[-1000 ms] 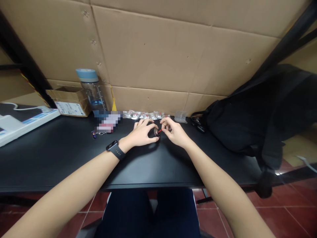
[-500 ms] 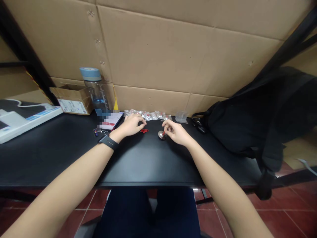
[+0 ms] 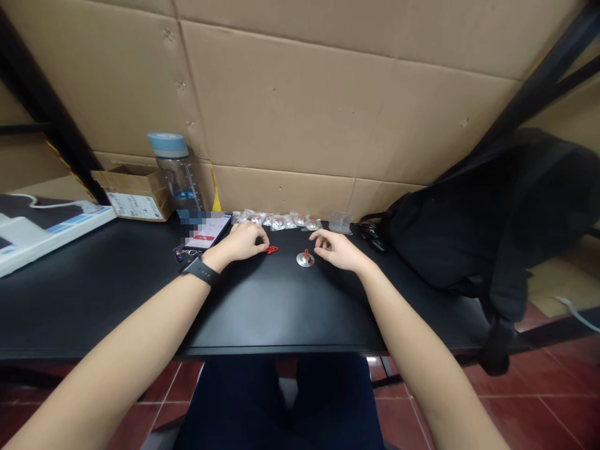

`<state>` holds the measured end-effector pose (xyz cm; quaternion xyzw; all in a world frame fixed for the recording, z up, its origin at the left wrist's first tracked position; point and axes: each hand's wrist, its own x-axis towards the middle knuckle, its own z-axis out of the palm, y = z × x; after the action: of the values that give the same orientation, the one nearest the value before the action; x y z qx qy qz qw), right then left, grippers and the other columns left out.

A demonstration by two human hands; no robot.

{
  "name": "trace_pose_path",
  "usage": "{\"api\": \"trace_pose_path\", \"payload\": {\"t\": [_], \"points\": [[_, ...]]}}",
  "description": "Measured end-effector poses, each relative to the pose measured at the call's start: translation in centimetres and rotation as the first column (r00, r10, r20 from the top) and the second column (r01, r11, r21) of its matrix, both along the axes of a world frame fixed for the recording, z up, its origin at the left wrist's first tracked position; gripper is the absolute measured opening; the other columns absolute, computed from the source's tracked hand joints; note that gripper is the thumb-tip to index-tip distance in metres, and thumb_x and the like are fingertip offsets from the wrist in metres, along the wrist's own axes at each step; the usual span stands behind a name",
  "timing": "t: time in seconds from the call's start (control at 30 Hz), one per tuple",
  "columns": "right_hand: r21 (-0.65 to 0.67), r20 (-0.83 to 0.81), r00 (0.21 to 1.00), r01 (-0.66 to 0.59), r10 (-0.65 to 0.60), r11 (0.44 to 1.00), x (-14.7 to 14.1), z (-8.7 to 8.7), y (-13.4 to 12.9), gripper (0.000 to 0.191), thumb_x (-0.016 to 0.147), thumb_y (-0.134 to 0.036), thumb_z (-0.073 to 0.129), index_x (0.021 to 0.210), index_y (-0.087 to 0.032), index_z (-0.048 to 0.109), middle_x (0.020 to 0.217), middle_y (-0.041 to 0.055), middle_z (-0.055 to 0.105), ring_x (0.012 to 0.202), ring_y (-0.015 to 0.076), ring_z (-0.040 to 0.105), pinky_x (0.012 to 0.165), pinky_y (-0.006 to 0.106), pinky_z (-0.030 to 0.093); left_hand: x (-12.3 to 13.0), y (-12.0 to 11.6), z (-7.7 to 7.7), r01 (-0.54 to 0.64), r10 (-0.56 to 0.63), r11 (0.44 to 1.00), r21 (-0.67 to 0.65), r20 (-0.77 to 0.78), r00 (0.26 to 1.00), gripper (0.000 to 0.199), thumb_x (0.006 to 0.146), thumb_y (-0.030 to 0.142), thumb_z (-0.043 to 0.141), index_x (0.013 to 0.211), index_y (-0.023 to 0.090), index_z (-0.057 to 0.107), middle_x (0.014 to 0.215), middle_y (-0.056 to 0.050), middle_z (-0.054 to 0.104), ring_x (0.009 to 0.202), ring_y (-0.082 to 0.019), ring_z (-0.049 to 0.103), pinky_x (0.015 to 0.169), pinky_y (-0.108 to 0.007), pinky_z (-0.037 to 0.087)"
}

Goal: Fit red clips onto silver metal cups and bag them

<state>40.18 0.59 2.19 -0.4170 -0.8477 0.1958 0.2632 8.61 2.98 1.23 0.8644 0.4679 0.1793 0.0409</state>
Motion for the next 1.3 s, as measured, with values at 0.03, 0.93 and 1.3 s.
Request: {"api": "trace_pose_path", "payload": {"t": [0.03,0.93,1.3], "points": [[0.006,0.024,0.999,0.033,-0.033,0.999,0.7,0.0,0.3,0.029,0.083,-0.02,0.066,0.112,-0.021,0.067,0.092,0.002,0.068,0.073,0.0138,0.058,0.072,0.027,0.046,0.0,0.0,0.0,-0.005,0.005,1.0,0.002,-0.006,1.0,0.018,0.086,0.035,0.062,0.083,0.026,0.077,0.098,-0.003,0.078,0.101,-0.027,0.066,0.091,-0.039,0.042],[-0.003,0.207,0.968,0.148,-0.144,0.989,2.9,-0.5,1.3,0.036,0.065,-0.017,0.076,0.1,-0.022,0.075,0.095,0.0029,0.076,0.08,0.0187,0.068,0.074,0.028,0.05,1.3,-0.4,-0.9,-0.061,0.062,0.998,-0.019,0.057,0.996,0.015,0.086,0.034,0.063,0.083,0.026,0.075,0.097,-0.004,0.077,0.1,-0.028,0.064,0.094,-0.041,0.04],[0.132,0.164,0.953,0.235,-0.255,0.963,2.5,-0.1,1.0,0.036,0.065,-0.027,0.08,0.1,-0.027,0.073,0.098,0.0014,0.076,0.08,0.0185,0.069,0.074,0.027,0.052,1.7,-0.9,-0.7,-0.077,0.07,0.996,0.046,0.13,0.989,0.014,0.093,0.033,0.058,0.089,0.026,0.07,0.104,-0.002,0.074,0.112,-0.03,0.059,0.1,-0.045,0.032]]}}
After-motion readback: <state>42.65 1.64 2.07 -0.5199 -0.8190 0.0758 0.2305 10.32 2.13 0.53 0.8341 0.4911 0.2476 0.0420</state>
